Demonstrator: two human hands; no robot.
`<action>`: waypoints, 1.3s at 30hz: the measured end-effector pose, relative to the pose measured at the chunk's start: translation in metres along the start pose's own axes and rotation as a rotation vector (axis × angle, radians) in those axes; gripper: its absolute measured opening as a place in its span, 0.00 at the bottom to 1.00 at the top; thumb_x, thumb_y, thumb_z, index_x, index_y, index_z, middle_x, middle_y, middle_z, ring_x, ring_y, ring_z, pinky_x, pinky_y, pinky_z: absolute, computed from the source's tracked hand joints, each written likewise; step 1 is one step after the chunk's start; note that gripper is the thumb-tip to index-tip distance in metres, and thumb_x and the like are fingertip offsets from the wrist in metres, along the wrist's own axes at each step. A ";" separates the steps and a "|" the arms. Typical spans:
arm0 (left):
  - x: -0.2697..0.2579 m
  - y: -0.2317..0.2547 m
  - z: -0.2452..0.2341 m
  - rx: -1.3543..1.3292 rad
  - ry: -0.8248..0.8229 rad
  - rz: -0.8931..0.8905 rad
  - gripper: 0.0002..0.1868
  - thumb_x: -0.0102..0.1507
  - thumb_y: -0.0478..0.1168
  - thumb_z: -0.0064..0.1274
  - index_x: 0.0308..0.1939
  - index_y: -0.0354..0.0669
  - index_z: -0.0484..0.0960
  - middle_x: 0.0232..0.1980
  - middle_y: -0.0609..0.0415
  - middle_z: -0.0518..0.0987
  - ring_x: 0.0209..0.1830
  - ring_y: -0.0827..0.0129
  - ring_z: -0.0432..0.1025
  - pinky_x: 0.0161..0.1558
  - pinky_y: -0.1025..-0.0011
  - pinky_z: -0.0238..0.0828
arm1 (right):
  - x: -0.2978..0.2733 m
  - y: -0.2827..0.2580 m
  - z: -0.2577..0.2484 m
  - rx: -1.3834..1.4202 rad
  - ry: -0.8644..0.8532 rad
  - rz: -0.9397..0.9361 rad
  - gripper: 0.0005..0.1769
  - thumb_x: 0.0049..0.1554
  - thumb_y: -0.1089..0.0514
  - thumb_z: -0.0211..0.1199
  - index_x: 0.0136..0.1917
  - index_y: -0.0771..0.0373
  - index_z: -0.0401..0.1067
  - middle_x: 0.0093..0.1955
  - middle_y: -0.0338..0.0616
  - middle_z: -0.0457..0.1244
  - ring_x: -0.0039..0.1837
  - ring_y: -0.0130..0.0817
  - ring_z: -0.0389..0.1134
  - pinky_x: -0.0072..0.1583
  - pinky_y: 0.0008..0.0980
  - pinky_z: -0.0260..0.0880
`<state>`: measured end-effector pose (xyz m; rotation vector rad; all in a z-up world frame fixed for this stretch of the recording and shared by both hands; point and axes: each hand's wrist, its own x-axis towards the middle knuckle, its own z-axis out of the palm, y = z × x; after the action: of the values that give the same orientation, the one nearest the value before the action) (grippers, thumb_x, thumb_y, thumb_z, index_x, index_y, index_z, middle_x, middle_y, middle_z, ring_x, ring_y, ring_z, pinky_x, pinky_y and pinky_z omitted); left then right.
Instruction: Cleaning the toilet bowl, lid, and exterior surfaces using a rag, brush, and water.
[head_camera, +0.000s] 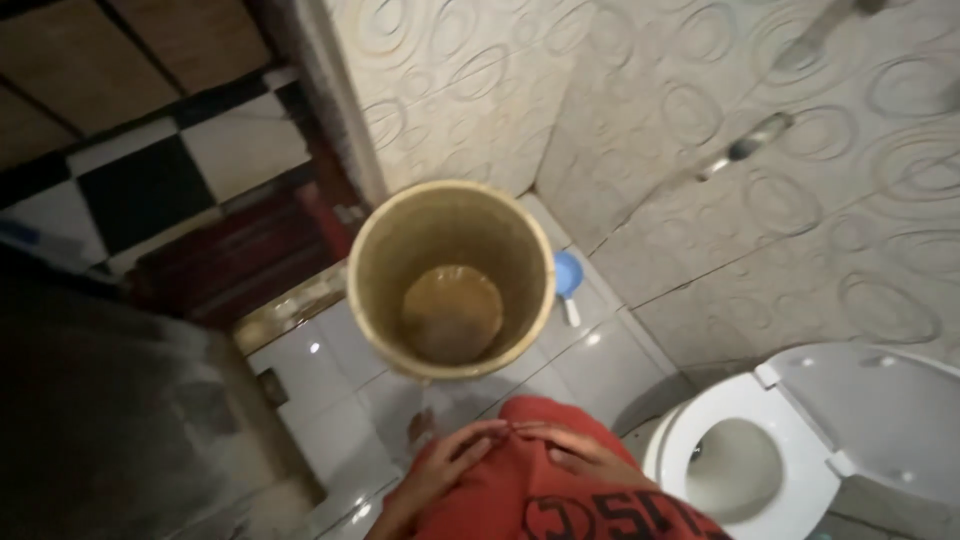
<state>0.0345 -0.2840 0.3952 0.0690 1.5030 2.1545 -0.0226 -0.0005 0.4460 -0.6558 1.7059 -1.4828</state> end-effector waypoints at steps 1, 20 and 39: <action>-0.011 0.012 -0.004 0.152 0.041 -0.157 0.26 0.70 0.50 0.48 0.69 0.45 0.75 0.60 0.54 0.78 0.53 0.72 0.69 0.52 0.74 0.65 | 0.010 0.002 0.009 -0.031 -0.044 -0.001 0.31 0.69 0.45 0.47 0.78 0.64 0.61 0.81 0.49 0.55 0.84 0.42 0.50 0.80 0.41 0.44; -0.014 -0.012 -0.114 0.340 -0.604 -0.497 0.39 0.71 0.66 0.20 0.79 0.51 0.61 0.78 0.48 0.66 0.79 0.60 0.57 0.77 0.66 0.43 | 0.034 0.027 0.124 0.246 0.315 0.627 0.36 0.63 0.35 0.47 0.77 0.54 0.62 0.80 0.42 0.55 0.83 0.37 0.50 0.79 0.39 0.43; 0.179 0.033 0.042 0.612 -0.220 0.204 0.19 0.70 0.49 0.49 0.58 0.41 0.80 0.48 0.48 0.85 0.46 0.65 0.80 0.49 0.67 0.77 | -0.180 -0.230 0.008 -0.441 1.432 -0.055 0.20 0.69 0.58 0.50 0.73 0.60 0.67 0.68 0.46 0.65 0.71 0.37 0.65 0.74 0.40 0.63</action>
<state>-0.1203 -0.1787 0.3979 0.6698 2.0255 1.6778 0.0639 0.0936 0.7094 0.3557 3.1256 -1.7232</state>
